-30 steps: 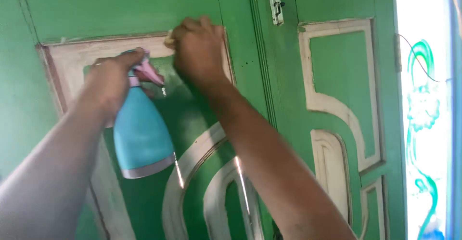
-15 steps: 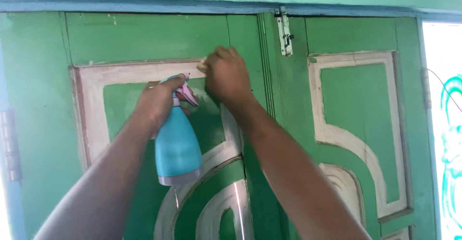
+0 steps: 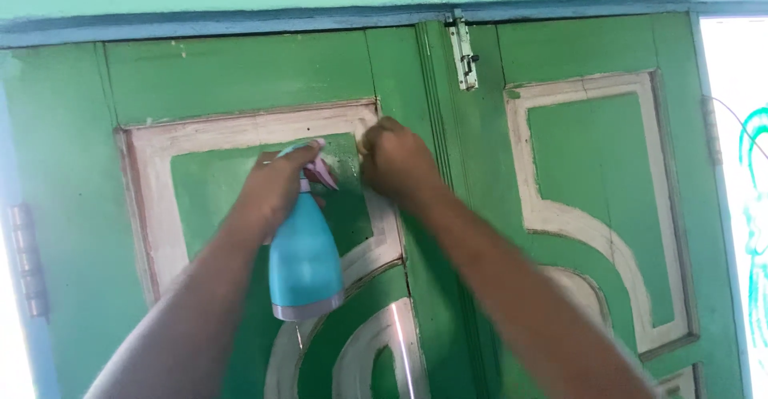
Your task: Cleaning a green wooden door using a cloth, spray bottle, and sponge.
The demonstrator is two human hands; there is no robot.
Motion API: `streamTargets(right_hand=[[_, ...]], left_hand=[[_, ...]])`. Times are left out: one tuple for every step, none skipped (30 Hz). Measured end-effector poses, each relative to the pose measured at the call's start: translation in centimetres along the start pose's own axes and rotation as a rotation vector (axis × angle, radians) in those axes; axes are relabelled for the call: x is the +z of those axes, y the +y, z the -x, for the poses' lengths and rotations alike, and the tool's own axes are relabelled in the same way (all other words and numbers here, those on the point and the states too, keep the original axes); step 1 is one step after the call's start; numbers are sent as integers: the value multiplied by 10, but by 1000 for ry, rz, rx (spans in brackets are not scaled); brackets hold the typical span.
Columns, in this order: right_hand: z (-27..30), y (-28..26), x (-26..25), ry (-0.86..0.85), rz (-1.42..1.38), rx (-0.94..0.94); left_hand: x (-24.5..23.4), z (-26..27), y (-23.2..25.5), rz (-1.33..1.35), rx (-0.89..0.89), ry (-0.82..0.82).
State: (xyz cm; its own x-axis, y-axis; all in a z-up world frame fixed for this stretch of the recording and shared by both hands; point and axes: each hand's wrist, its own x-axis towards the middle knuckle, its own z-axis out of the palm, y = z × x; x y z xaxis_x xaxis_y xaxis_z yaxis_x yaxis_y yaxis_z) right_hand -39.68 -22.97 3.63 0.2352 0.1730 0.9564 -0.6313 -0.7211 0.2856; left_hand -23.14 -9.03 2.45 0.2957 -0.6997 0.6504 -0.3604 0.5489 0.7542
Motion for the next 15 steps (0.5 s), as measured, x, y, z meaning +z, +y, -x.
streamTargets(right_hand=[[1, 6, -2, -94, -74, -33], [-10, 4, -8, -96, -76, -39], [-18, 4, -15, -82, -53, -8], [-25, 4, -23, -68, -31, 23], [-26, 3, -20, -69, -27, 27], [-26, 1, -18, 8, -39, 2], [-26, 0, -15, 84, -51, -23], [-14, 0, -8, 83, -48, -22], [-1, -2, 1, 93, -18, -38], [12, -4, 10, 103, 12, -54], [17, 1, 13, 99, 8, -55], [22, 5, 15, 68, 14, -117], [29, 9, 18, 36, 19, -177], [20, 7, 15, 30, 15, -176], [7, 6, 10, 57, 2, -97]], left_hand=[[0, -2, -3, -31, 43, 13], [2, -2, -2, -28, 43, 19], [5, -2, -2, -74, 28, -6], [10, -2, -2, -119, 12, -30], [14, -5, -3, -119, 13, -35], [18, -8, -4, -24, -7, -47], [22, -10, -6, 72, -26, -58], [25, -10, -5, 73, -27, -61], [26, -9, -6, 88, -34, -73], [27, -8, -6, 102, -40, -85], [27, -6, -6, 104, -44, -82], [25, -5, -7, 114, -62, -36], [25, -3, -8, 122, -82, 9], [22, -1, -10, 122, -88, 11], [20, -1, -9, 62, -61, -32]])
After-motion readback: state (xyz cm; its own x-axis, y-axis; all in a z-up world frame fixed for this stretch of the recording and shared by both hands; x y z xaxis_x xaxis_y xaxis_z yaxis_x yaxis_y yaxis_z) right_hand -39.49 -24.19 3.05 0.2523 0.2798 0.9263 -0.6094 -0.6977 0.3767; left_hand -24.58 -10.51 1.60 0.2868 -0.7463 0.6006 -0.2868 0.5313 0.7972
